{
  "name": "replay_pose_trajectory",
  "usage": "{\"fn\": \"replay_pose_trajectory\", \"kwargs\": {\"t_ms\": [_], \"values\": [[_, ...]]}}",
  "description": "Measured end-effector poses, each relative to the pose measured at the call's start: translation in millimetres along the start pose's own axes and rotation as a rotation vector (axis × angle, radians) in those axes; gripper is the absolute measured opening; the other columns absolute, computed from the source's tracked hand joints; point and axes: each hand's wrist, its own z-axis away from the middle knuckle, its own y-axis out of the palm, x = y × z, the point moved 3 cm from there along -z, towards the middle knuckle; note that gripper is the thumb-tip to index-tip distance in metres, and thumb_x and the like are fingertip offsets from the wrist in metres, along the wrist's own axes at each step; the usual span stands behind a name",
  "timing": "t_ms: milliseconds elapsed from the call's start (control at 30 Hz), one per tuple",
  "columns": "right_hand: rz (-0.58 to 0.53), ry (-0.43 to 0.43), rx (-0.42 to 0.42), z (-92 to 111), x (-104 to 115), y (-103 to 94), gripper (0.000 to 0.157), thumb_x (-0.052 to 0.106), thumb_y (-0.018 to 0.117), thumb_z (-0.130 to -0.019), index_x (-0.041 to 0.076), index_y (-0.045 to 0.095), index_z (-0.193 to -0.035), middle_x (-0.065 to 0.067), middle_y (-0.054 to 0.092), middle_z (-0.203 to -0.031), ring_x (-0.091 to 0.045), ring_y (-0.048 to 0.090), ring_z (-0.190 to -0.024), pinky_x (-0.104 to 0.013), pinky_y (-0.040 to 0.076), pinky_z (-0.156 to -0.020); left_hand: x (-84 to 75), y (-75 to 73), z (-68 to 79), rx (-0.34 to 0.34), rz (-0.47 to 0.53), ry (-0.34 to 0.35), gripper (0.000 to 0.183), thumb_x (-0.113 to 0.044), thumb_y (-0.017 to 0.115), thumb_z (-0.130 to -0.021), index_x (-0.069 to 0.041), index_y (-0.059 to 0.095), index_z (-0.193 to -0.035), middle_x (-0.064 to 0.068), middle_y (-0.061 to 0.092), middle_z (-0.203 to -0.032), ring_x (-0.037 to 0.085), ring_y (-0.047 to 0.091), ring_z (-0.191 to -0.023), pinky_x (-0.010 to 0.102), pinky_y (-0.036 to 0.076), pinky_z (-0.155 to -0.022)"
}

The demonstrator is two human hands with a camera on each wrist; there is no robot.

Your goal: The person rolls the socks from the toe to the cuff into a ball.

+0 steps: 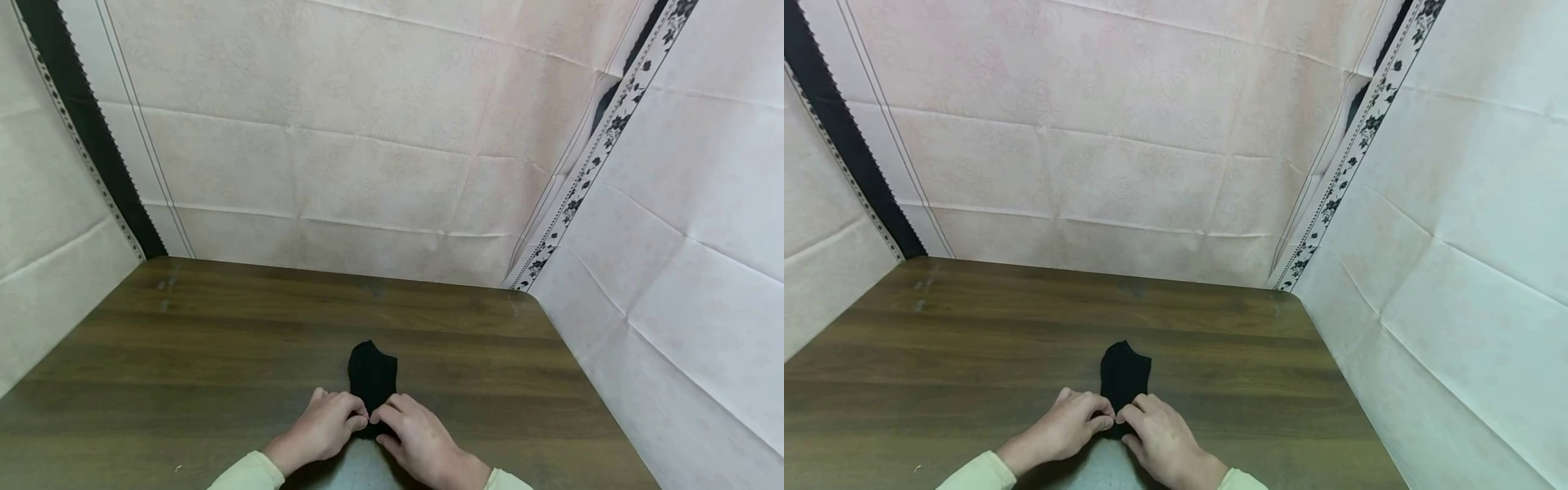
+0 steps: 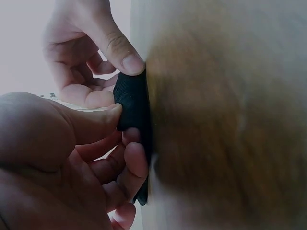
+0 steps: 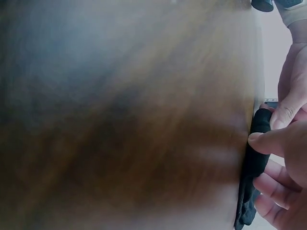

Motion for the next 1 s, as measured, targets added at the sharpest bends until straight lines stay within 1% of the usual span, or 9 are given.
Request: {"fn": "replay_pose_trajectory", "kwargs": {"t_ms": [133, 300, 467, 733, 867, 1000], "values": [[-0.01, 0.011, 0.028, -0.2, 0.4, 0.3, 0.021, 0.012, 0.078, -0.089, 0.017, 0.067, -0.106, 0.008, 0.06, -0.102, -0.004, 0.055, -0.092, -0.017, 0.048, -0.078, -0.1, 0.2, 1.2, -0.019, 0.006, 0.004, 0.011, -0.02, 0.071, -0.094, -0.021, 0.071, -0.084, -0.016, 0.062, -0.079, 0.004, 0.053, -0.071, 0.044, 0.032, -0.084], [-0.032, 0.016, 0.036, -0.5, -0.1, 0.5, 0.018, 0.009, 0.075, -0.091, 0.016, 0.068, -0.106, 0.008, 0.061, -0.102, -0.004, 0.055, -0.093, -0.017, 0.047, -0.079, 0.2, 1.4, 4.1, -0.071, 0.042, 0.019, 0.009, -0.019, 0.075, -0.091, -0.024, 0.07, -0.085, -0.017, 0.057, -0.077, 0.003, 0.049, -0.069, 0.042, 0.03, -0.079], [-0.06, 0.043, 0.058, -1.5, -0.5, 0.4, 0.017, 0.007, 0.072, -0.093, 0.016, 0.068, -0.108, 0.009, 0.062, -0.103, -0.005, 0.056, -0.094, -0.019, 0.048, -0.081, 0.5, 1.2, 6.3, -0.112, 0.052, 0.027, 0.015, -0.02, 0.08, -0.087, -0.024, 0.066, -0.087, -0.015, 0.052, -0.076, 0.004, 0.046, -0.067, 0.04, 0.027, -0.075], [-0.116, 0.124, 0.119, -4.3, -3.5, -0.3, 0.015, 0.008, 0.064, -0.099, 0.016, 0.069, -0.111, 0.009, 0.062, -0.104, -0.004, 0.056, -0.096, -0.022, 0.05, -0.083, -1.0, 0.4, 6.6, -0.122, 0.017, 0.031, 0.019, -0.024, 0.086, -0.08, -0.024, 0.068, -0.087, -0.012, 0.053, -0.076, 0.003, 0.046, -0.068, 0.039, 0.027, -0.074], [-0.126, 0.132, 0.122, -4.8, -3.9, -1.0, 0.016, 0.008, 0.064, -0.099, 0.016, 0.069, -0.111, 0.008, 0.063, -0.104, -0.005, 0.057, -0.096, -0.023, 0.05, -0.082, -1.3, -0.3, 6.6, -0.12, -0.004, 0.036, 0.02, -0.023, 0.087, -0.078, -0.023, 0.069, -0.087, -0.014, 0.053, -0.076, 0.002, 0.046, -0.068, 0.038, 0.028, -0.074], [-0.127, 0.125, 0.115, -4.6, -3.9, -1.3, 0.016, 0.007, 0.063, -0.099, 0.016, 0.07, -0.111, 0.007, 0.064, -0.104, -0.005, 0.057, -0.096, -0.022, 0.05, -0.081, -1.1, -1.1, 6.6, -0.112, -0.008, 0.037, 0.016, -0.022, 0.085, -0.081, -0.023, 0.07, -0.086, -0.015, 0.053, -0.073, 0.002, 0.046, -0.066, 0.038, 0.029, -0.075]]}}
